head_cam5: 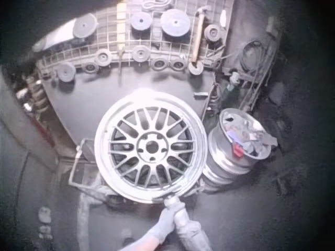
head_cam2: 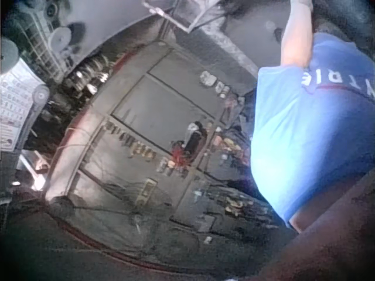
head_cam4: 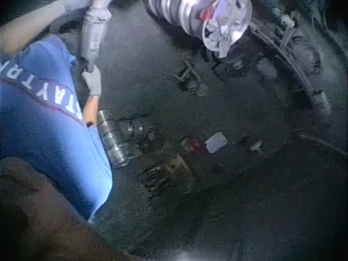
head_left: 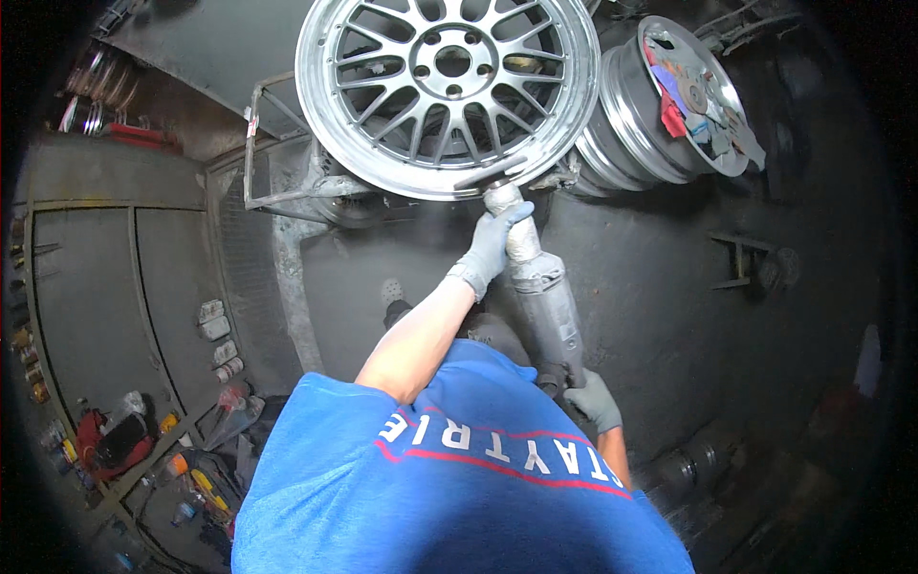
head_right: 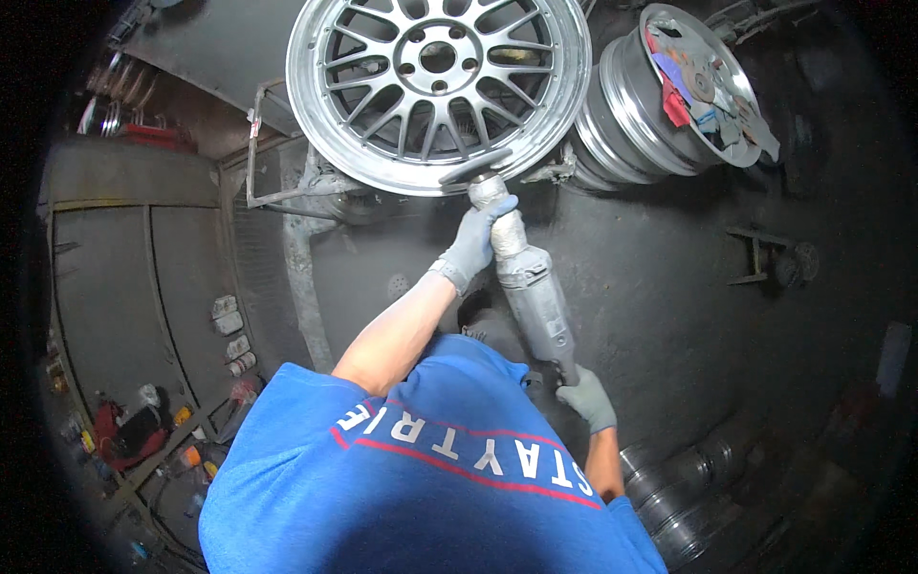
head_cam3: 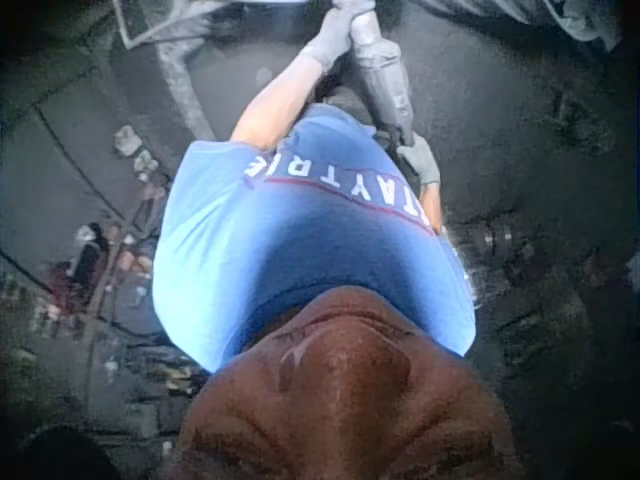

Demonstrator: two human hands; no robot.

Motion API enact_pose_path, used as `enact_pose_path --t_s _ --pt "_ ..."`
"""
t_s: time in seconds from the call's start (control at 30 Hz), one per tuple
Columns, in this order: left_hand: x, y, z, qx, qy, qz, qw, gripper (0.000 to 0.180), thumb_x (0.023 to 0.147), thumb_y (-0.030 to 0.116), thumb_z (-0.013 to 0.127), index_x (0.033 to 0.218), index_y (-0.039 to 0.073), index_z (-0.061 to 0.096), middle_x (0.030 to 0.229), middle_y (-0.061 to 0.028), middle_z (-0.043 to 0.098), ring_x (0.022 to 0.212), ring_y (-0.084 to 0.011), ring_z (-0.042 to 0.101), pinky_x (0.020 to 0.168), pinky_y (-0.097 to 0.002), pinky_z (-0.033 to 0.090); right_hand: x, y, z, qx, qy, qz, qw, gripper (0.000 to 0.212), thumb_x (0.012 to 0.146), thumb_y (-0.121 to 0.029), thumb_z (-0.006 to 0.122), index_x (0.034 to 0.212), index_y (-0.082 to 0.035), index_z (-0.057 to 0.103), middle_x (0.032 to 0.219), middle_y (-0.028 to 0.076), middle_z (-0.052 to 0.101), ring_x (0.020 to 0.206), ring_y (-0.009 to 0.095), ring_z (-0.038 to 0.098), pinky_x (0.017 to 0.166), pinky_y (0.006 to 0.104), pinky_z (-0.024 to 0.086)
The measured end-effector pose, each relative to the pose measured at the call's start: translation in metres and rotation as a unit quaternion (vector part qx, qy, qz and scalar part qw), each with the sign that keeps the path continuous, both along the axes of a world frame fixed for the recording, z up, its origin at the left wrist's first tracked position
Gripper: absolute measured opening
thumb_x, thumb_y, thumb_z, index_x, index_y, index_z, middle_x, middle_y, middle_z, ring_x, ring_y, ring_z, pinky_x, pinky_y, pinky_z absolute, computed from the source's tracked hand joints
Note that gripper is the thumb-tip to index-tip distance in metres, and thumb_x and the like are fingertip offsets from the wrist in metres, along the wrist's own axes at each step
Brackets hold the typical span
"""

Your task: The person uses a handheld angle grinder with a polishing pad to smooth and polish the outer rim of a silver alloy wheel mounted on a stand. They rotate the wheel by hand to access different sections and continue polishing the rim edge throughout the clip.

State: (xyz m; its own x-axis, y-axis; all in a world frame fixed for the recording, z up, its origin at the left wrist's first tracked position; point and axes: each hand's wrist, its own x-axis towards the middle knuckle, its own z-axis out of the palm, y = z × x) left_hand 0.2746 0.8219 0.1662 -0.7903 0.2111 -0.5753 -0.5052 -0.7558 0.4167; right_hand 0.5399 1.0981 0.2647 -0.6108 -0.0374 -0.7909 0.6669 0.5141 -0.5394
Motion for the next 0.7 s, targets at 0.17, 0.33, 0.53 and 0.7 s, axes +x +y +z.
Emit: enact_pose_path --t_s 0.17,0.33,0.53,0.7 --pt "0.017 -0.075 0.015 -0.159 0.009 -0.029 0.987 0.046 0.088 0.026 0.094 0.122 0.008 0.070 0.102 -0.0035 0.072 0.089 -0.0176 0.071 0.080 -0.0372 0.060 0.039 -0.098 -0.025 -0.081 -0.044 -0.054 0.994 0.027 0.087 -0.021 0.075 0.107 -0.003 0.075 0.080 0.004 0.069 0.068 0.014 0.063 0.062 0.0339 0.050" --pt "0.014 -0.107 0.025 -0.254 0.009 -0.051 0.966 0.052 0.087 0.028 0.093 0.127 0.003 0.073 0.114 -0.0070 0.076 0.098 -0.0182 0.073 0.087 -0.0364 0.060 0.057 -0.125 -0.054 -0.117 -0.007 -0.047 0.992 0.024 0.093 -0.027 0.074 0.104 -0.005 0.076 0.078 0.004 0.070 0.060 0.012 0.060 0.055 0.0329 0.045" --pt "0.014 -0.058 0.031 -0.186 0.001 -0.027 0.982 0.053 0.087 0.029 0.092 0.129 0.007 0.068 0.107 -0.0047 0.072 0.091 -0.0185 0.071 0.083 -0.0386 0.061 0.037 -0.065 -0.026 -0.095 -0.076 -0.056 0.991 0.018 0.088 -0.020 0.073 0.099 -0.005 0.074 0.081 0.004 0.069 0.071 0.012 0.063 0.063 0.0321 0.048" --pt "-0.011 0.023 0.025 -0.046 -0.019 0.004 0.999 0.046 0.090 0.022 0.091 0.127 0.009 0.068 0.107 -0.0050 0.073 0.094 -0.0210 0.073 0.088 -0.0402 0.061 -0.018 0.027 0.033 -0.025 -0.054 -0.035 0.998 0.018 0.080 -0.010 0.072 0.096 -0.003 0.070 0.083 0.002 0.068 0.073 0.014 0.063 0.066 0.0327 0.050"
